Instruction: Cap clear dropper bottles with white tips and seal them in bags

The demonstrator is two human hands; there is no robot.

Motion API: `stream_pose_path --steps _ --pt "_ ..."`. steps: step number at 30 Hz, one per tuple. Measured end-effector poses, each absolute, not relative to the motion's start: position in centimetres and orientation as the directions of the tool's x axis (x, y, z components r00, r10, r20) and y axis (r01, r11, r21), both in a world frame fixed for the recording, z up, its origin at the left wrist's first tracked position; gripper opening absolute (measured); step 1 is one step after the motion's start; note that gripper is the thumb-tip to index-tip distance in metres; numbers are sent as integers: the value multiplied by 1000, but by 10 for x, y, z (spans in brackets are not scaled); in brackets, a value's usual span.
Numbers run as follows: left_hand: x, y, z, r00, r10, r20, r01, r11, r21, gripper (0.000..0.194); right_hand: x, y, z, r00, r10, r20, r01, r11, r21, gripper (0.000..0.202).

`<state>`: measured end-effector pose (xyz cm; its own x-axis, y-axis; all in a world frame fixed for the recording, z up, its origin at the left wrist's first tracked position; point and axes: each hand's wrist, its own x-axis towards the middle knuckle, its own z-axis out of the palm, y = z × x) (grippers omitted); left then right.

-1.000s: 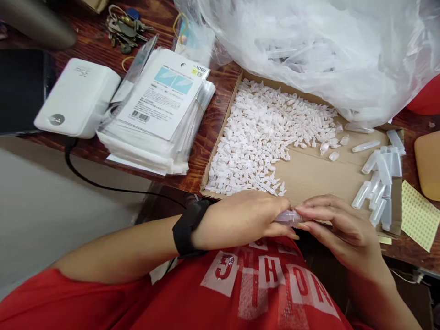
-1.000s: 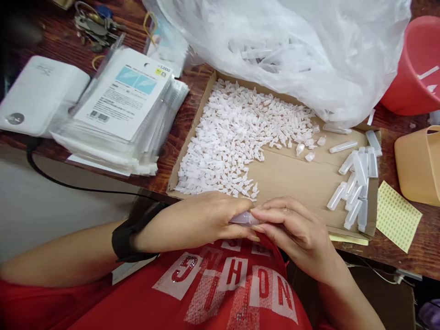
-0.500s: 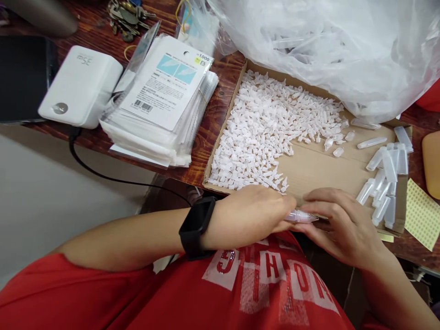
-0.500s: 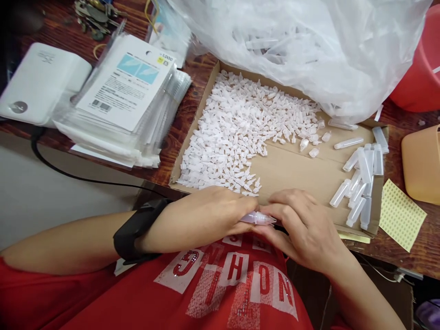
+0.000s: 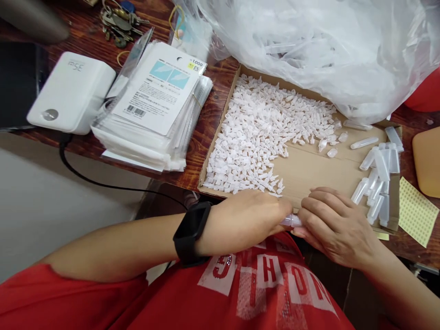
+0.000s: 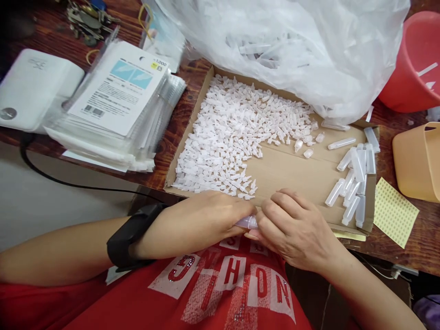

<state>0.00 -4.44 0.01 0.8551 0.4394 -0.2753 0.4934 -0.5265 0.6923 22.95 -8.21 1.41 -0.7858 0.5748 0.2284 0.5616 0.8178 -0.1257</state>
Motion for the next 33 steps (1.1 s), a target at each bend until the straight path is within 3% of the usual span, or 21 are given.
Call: stream_pose_path --steps 4,7,11,13,16,18,22,24,27,30,33 --pt "5 -45 -1 847 454 -276 514 -569 642 12 227 -79 18 -778 606 168 597 795 -103 33" --pt "4 -42 -2 816 474 -332 556 -484 676 15 247 -68 17 -744 661 100 643 748 -161 36" --pt "-3 -34 7 747 473 -467 590 -147 794 32 301 -38 5 -407 910 83 897 415 -151 32" --pt "-7 -29 13 716 448 -535 605 -16 796 38 324 -22 -3 -280 956 89 947 290 -140 31" --pt "-10 -27 15 733 385 -561 549 153 822 36 338 -8 -18 -308 950 57 930 313 -191 31" --pt "-9 -28 12 787 315 -531 419 360 834 40 337 -4 -29 -397 917 40 887 395 -239 31" --pt "-7 -30 5 858 230 -460 219 645 732 46 324 -8 -42 -437 895 85 864 445 -236 32" --pt "-6 -30 5 862 223 -455 196 681 706 45 316 -17 -40 -400 911 104 872 413 -262 31" --pt "-7 -30 6 853 247 -459 194 667 719 46 300 -38 -23 -399 915 64 808 384 -447 26" --pt "-9 -29 6 827 322 -461 242 536 809 43 284 -58 0 -451 891 46 659 367 -656 28" --pt "-10 -30 6 791 365 -491 328 425 844 38 274 -72 16 -463 883 77 610 380 -695 34"
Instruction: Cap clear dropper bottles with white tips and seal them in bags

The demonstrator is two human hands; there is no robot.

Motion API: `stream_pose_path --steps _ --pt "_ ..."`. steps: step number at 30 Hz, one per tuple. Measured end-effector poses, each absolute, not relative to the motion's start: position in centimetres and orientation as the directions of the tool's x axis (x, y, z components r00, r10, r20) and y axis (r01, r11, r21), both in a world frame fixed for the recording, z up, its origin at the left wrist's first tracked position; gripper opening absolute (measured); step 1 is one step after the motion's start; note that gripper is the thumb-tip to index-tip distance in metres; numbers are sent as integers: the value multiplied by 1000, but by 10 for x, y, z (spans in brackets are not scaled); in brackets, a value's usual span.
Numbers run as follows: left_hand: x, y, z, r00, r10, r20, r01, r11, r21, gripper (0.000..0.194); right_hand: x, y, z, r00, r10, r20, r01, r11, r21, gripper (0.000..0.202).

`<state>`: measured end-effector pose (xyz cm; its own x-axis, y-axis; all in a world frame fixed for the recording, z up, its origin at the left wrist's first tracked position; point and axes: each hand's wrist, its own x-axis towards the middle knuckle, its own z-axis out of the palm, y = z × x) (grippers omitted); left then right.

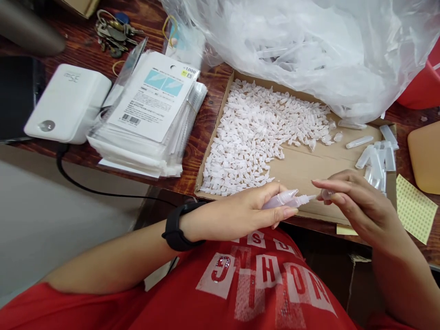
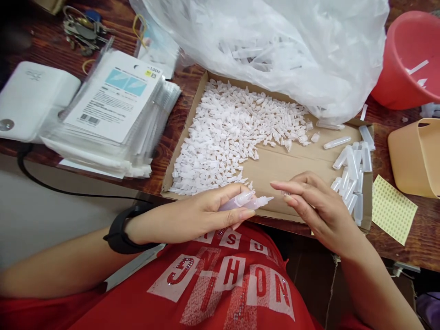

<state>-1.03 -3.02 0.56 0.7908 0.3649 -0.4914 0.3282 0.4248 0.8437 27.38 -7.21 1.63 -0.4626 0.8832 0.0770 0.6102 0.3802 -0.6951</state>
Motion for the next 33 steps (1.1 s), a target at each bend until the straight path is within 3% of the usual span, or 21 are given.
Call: stream_pose_path --steps 11,13,16,21,23,28,33 --pt "-10 -36 10 755 459 -469 419 213 883 41 258 -99 15 -459 864 208 520 451 -726 61" --pt "-10 -39 8 763 502 -408 418 99 903 37 254 -103 16 -447 869 211 562 457 -689 57" --pt "-11 -44 6 764 563 -315 388 -12 922 26 249 -105 15 -438 882 174 641 442 -627 34" --pt "-16 -46 7 760 564 -323 426 -56 903 26 251 -103 12 -502 839 211 659 528 -535 25" --pt "-17 -45 8 774 540 -332 441 -82 894 26 253 -101 12 -572 786 233 652 608 -452 9" --pt "-14 -46 7 783 519 -343 469 -129 874 27 253 -95 17 -648 734 204 657 674 -338 13" --pt "-13 -46 8 798 507 -326 448 -136 884 27 251 -94 17 -663 737 131 626 642 -442 27"
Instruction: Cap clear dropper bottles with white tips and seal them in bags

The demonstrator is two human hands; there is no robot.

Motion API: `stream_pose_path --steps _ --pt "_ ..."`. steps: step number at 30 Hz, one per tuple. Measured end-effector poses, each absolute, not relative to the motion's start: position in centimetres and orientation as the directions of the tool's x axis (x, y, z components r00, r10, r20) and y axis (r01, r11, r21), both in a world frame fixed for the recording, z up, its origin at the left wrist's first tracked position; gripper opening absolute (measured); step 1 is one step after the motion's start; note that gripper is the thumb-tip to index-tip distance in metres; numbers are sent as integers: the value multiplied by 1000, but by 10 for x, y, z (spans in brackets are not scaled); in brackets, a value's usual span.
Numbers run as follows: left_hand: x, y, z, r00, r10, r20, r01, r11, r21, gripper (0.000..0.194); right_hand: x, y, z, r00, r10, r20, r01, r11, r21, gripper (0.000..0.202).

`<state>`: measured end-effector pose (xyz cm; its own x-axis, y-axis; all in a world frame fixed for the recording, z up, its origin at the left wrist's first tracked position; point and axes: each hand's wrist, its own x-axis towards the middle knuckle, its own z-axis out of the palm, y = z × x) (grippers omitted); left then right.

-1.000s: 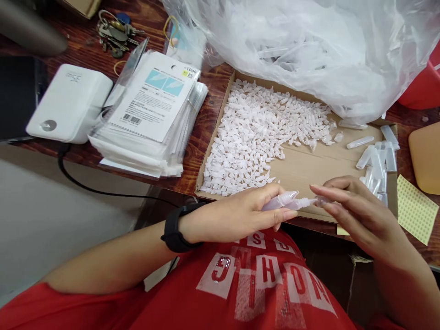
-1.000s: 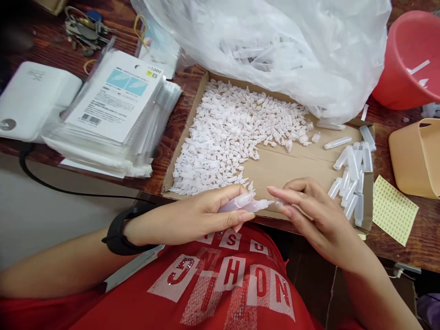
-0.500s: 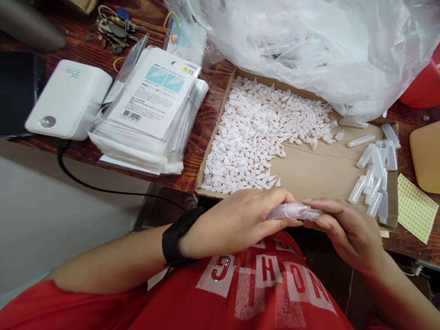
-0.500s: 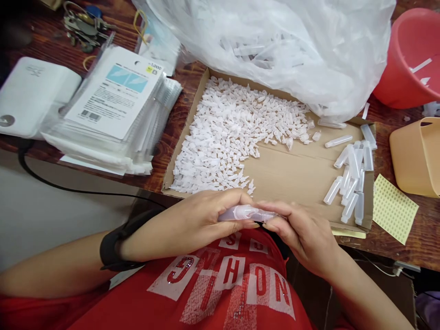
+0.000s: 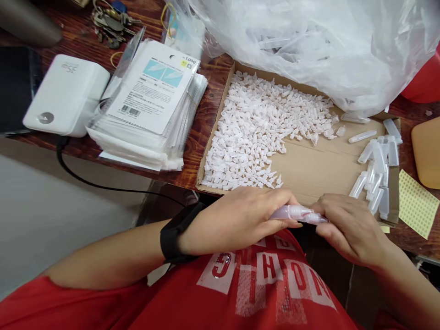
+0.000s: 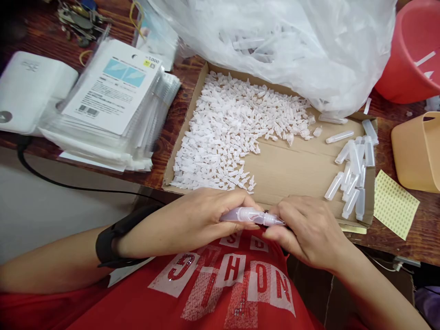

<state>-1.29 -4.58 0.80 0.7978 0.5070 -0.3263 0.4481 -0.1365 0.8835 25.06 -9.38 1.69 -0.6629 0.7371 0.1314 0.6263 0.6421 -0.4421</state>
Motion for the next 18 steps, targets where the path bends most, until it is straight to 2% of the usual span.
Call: stream_pose_path --steps 3,4,7,8,10,13,16,18 --pt "-12 -47 9 787 522 -329 459 -140 877 29 248 -95 16 -656 737 160 653 661 -370 19" --pt "-12 -47 8 791 518 -325 458 -149 877 27 247 -96 16 -650 745 149 652 647 -394 20" --pt "-11 -50 7 807 509 -299 446 -195 873 23 244 -97 17 -600 800 -8 631 467 -620 40" --pt "-11 -51 6 808 514 -288 441 -204 874 24 244 -98 17 -585 809 -61 633 408 -658 42" --pt "-12 -51 4 799 532 -279 438 -197 877 26 245 -98 17 -579 812 -70 666 422 -614 40" --pt "-14 -50 2 785 549 -285 449 -188 874 27 245 -96 17 -613 789 42 678 552 -485 30" --pt "-12 -47 3 794 532 -293 441 -173 881 26 243 -90 17 -604 795 -49 645 452 -617 35" --pt "-8 -46 3 808 481 -341 405 -33 914 29 241 -85 17 -570 816 -95 641 369 -673 41"
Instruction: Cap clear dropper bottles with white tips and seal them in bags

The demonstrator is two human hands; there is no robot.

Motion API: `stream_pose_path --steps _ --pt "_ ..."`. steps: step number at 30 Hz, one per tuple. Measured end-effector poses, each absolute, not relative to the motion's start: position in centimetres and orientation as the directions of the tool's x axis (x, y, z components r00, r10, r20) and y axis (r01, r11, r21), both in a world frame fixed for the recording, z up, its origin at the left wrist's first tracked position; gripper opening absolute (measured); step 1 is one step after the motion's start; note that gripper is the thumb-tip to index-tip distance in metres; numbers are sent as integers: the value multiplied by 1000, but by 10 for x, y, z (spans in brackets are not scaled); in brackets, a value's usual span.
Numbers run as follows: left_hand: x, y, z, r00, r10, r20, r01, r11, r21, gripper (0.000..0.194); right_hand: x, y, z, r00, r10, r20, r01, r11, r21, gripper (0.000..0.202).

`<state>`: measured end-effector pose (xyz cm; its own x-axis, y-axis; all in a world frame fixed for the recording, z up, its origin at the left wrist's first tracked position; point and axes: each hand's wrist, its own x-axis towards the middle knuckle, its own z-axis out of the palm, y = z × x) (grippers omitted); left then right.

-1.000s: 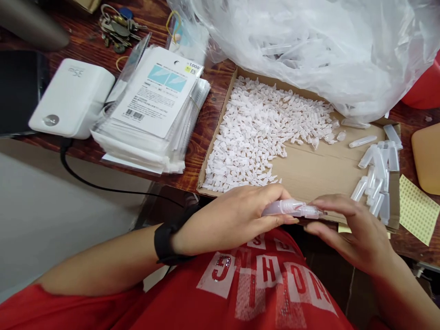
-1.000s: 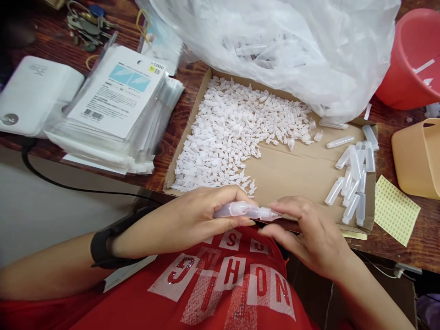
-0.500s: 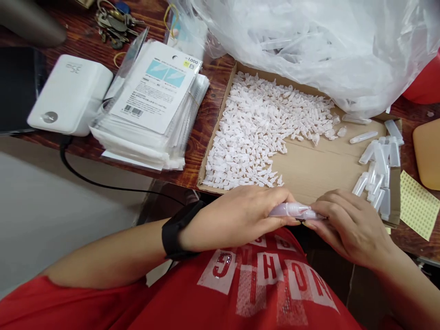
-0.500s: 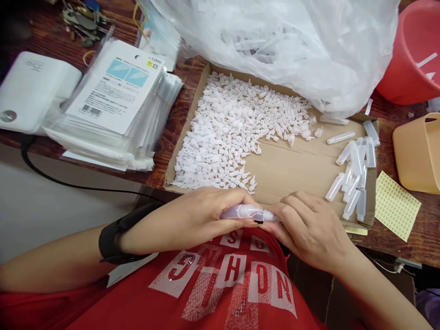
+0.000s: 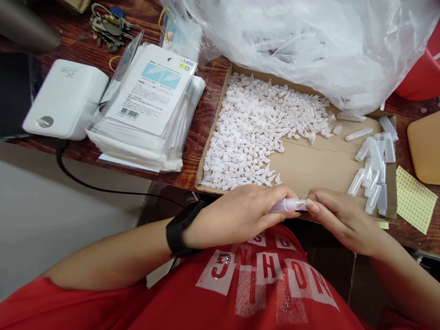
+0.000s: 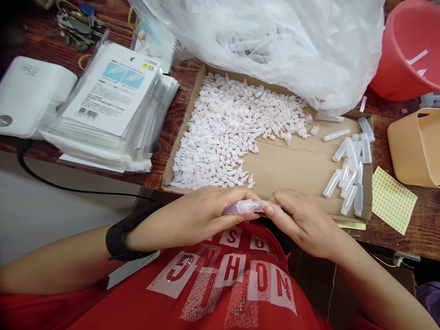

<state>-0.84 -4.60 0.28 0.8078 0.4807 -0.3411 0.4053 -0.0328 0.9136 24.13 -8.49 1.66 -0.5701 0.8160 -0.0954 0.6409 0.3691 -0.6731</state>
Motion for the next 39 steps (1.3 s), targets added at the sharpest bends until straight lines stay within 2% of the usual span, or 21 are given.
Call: stream_pose_path --steps 2,3,5,6,9,12,15,20,23,26,28,30,32,34,39 --pt "-3 -46 2 829 390 -401 316 266 911 31 241 -82 12 -501 865 -21 657 365 -660 41" --pt "0 -46 0 839 358 -409 235 441 866 29 240 -83 9 -438 898 48 668 360 -652 37" --pt "7 -46 -3 833 397 -386 -7 705 709 23 238 -87 0 -238 954 185 663 298 -686 25" --pt "11 -47 -4 800 472 -370 -149 754 639 20 236 -91 -6 -116 963 242 621 261 -739 19" --pt "23 -48 -7 586 726 -362 -480 670 567 25 219 -104 -21 125 942 311 362 249 -898 13" --pt "35 -50 -8 382 856 -348 -617 517 593 32 192 -114 -33 141 960 244 158 221 -962 10" --pt "46 -54 -12 258 908 -331 -640 417 645 39 165 -116 -44 162 972 170 47 164 -985 28" --pt "53 -60 -21 144 963 -228 -580 269 769 49 143 -113 -58 265 957 118 -68 141 -988 35" --pt "48 -56 -18 226 924 -308 -639 379 669 48 143 -113 -58 234 968 89 -53 104 -993 40" --pt "39 -52 -11 366 819 -442 -708 553 440 39 146 -114 -54 166 980 108 68 98 -993 51" --pt "35 -49 -8 429 765 -480 -725 609 323 35 147 -114 -51 147 979 141 163 116 -980 55" --pt "33 -48 -6 449 749 -488 -732 621 281 32 148 -112 -50 141 975 174 217 141 -966 55" --pt "33 -48 -7 439 762 -476 -737 608 294 29 149 -110 -49 150 970 191 239 152 -959 55" --pt "35 -49 -9 417 794 -443 -730 583 357 29 151 -108 -49 170 965 198 255 151 -955 52" --pt "37 -53 -16 371 867 -334 -596 498 629 34 165 -108 -48 115 978 176 271 139 -953 46"
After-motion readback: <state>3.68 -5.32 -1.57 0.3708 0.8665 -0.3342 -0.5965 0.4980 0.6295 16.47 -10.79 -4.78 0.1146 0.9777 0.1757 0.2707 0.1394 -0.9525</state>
